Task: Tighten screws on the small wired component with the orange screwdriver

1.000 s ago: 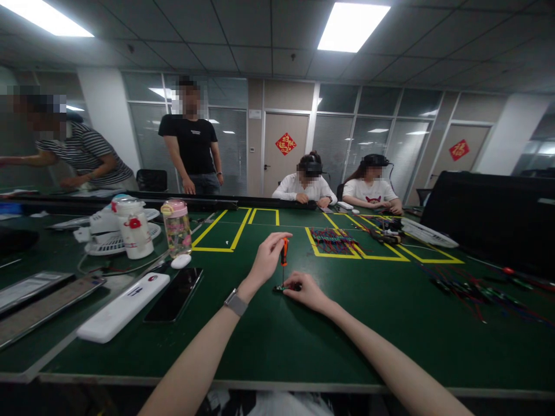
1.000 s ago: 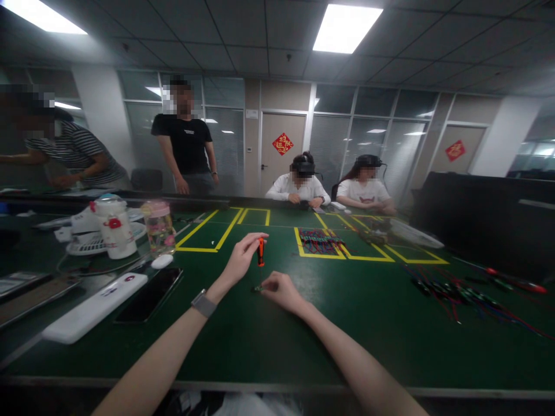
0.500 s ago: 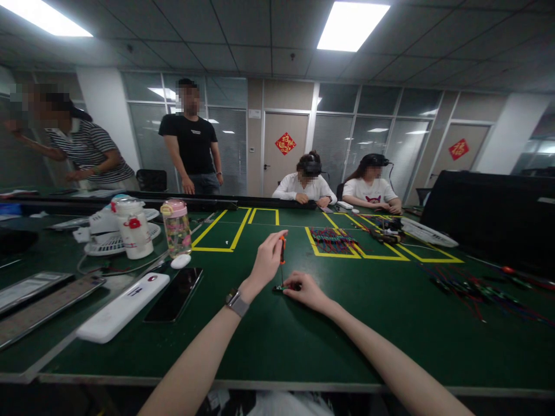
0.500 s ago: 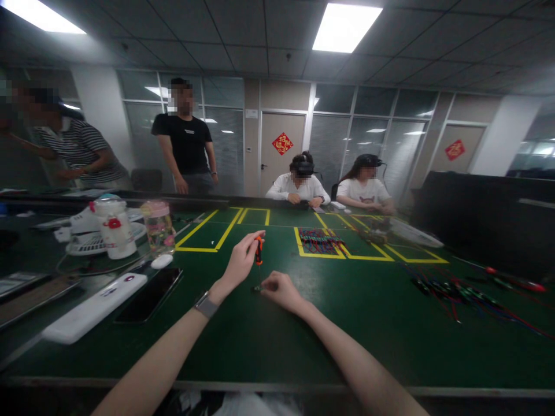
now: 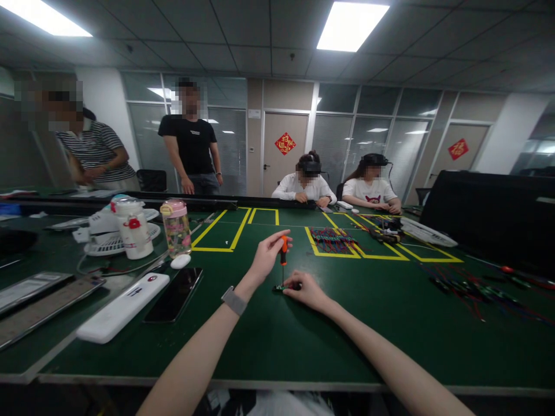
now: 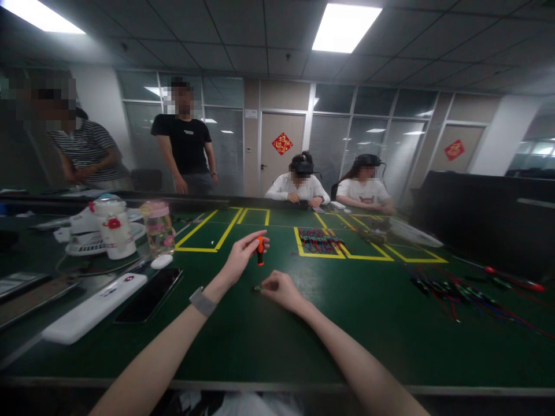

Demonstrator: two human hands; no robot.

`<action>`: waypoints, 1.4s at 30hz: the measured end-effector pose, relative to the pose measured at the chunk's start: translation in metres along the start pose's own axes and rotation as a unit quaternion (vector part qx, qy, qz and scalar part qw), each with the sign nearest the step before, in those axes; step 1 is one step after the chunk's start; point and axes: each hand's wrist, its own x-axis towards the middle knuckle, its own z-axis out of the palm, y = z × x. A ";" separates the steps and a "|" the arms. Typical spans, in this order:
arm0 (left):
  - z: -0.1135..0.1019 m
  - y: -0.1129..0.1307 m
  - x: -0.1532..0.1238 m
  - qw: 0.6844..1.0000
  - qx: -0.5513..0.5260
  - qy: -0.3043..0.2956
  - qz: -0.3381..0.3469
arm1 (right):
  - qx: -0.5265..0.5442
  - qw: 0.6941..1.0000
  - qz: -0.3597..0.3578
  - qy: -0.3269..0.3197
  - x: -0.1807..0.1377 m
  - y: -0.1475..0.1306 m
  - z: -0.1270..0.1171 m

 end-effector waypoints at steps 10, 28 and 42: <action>0.000 -0.002 -0.001 0.995 0.082 0.022 0.044 | 0.007 1.000 0.005 0.001 0.001 0.004 0.002; -0.002 -0.003 0.002 0.997 0.063 0.010 0.030 | 0.020 1.000 -0.001 -0.003 0.000 0.006 0.000; -0.002 -0.008 0.000 0.982 0.155 0.025 0.102 | -0.016 0.999 0.019 0.031 0.011 0.016 0.002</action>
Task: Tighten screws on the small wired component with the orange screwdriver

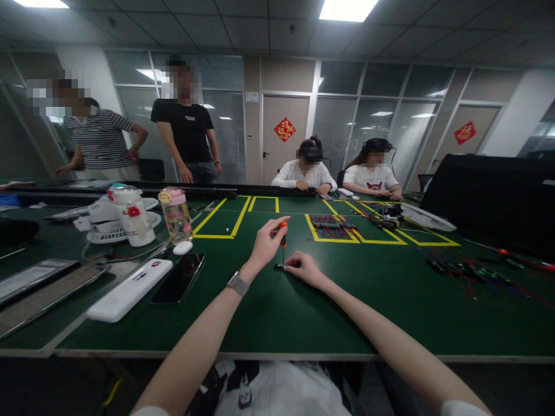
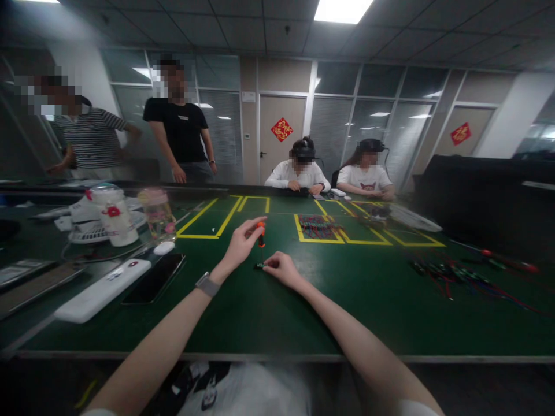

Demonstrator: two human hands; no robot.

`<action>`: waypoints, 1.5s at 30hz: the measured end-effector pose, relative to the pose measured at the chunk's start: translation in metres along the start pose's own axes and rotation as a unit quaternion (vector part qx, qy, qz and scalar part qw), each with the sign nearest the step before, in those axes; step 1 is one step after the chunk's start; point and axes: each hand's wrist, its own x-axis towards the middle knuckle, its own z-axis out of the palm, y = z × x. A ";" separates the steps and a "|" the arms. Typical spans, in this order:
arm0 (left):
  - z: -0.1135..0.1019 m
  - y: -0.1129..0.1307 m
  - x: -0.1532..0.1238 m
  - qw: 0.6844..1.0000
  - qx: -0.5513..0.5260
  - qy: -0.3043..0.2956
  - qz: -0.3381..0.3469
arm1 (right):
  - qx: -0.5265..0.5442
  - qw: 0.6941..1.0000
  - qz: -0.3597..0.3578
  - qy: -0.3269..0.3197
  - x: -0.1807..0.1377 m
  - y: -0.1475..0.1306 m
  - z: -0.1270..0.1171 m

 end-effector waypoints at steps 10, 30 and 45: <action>0.004 -0.002 0.000 0.999 -0.013 -0.040 0.011 | -0.008 1.000 0.004 0.018 0.013 0.011 0.004; -0.007 -0.036 0.049 0.998 0.024 -0.031 -0.040 | -0.008 1.000 0.003 0.011 0.038 0.031 -0.001; -0.016 -0.050 0.034 0.994 -0.036 0.065 -0.081 | 0.011 1.000 0.000 -0.017 0.027 0.018 -0.004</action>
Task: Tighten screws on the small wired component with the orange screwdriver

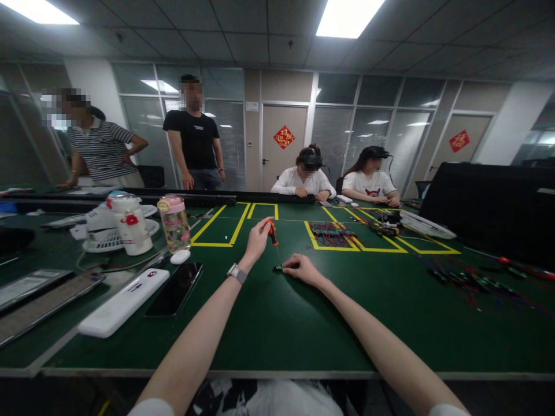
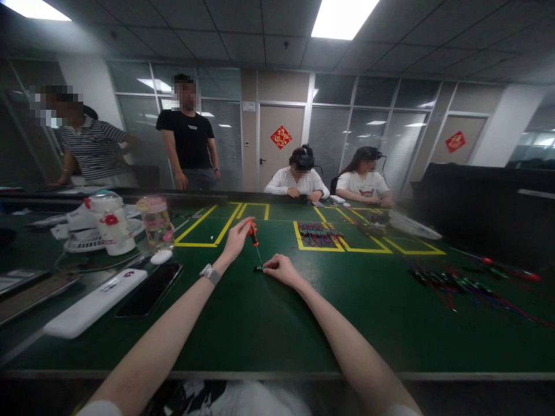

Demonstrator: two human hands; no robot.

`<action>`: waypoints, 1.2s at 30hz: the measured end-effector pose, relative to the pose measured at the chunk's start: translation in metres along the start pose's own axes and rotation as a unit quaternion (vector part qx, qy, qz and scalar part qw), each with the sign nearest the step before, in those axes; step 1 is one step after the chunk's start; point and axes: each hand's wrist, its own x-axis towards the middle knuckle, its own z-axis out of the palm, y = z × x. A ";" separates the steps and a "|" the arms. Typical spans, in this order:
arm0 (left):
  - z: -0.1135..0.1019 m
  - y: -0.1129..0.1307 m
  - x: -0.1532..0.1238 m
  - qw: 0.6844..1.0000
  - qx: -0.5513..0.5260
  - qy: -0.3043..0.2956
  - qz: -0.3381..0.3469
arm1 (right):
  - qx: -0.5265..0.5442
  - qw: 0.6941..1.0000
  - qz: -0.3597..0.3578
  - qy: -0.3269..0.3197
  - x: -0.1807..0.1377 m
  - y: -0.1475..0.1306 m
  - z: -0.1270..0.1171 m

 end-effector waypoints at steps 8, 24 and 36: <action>0.007 0.015 -0.008 0.995 0.080 0.007 0.062 | 0.002 1.000 0.002 0.007 -0.001 0.000 0.000; 0.004 0.002 0.002 0.992 -0.111 -0.030 -0.053 | 0.009 1.000 0.005 0.008 -0.001 0.003 0.002; 0.006 0.010 -0.003 0.999 -0.038 -0.033 -0.002 | 0.000 1.000 -0.001 0.012 -0.003 -0.001 0.000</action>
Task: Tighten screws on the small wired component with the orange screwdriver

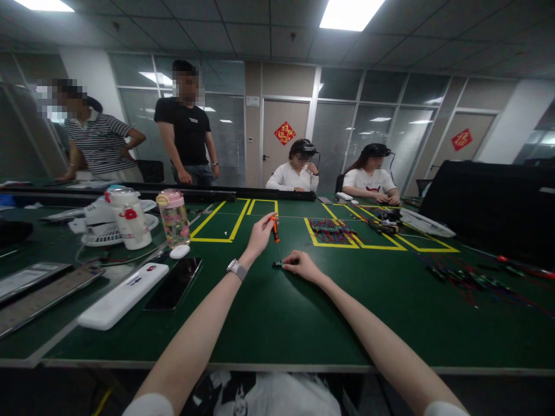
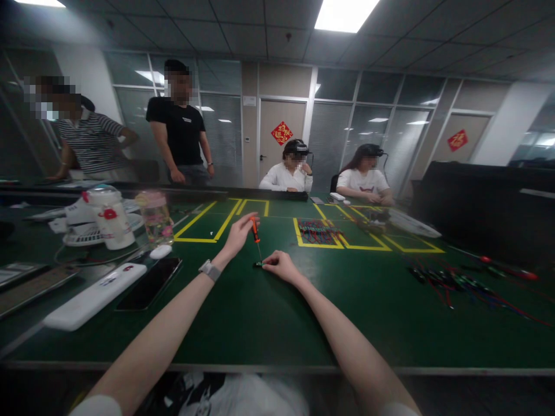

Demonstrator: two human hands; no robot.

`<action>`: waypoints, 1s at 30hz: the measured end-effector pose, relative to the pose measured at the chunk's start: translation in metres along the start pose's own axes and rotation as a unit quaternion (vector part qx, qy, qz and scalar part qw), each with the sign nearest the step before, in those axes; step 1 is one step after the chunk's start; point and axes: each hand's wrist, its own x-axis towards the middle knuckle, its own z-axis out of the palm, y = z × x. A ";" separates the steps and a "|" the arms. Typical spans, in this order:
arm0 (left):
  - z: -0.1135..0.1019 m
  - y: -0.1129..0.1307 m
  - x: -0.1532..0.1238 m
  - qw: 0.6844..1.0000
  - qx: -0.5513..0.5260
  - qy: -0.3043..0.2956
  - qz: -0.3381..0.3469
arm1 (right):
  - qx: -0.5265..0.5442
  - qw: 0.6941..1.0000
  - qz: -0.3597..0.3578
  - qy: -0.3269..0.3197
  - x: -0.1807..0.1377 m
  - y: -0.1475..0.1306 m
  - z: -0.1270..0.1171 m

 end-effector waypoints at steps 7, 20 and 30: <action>0.007 0.000 -0.001 0.999 0.034 0.007 0.029 | -0.009 1.000 -0.007 0.007 0.000 0.002 0.002; 0.014 0.007 -0.007 0.994 0.085 0.018 0.073 | -0.011 1.000 -0.025 0.004 0.000 0.006 0.001; 0.012 0.001 -0.006 0.997 0.048 0.042 0.041 | -0.019 0.999 -0.027 -0.001 0.000 0.003 0.002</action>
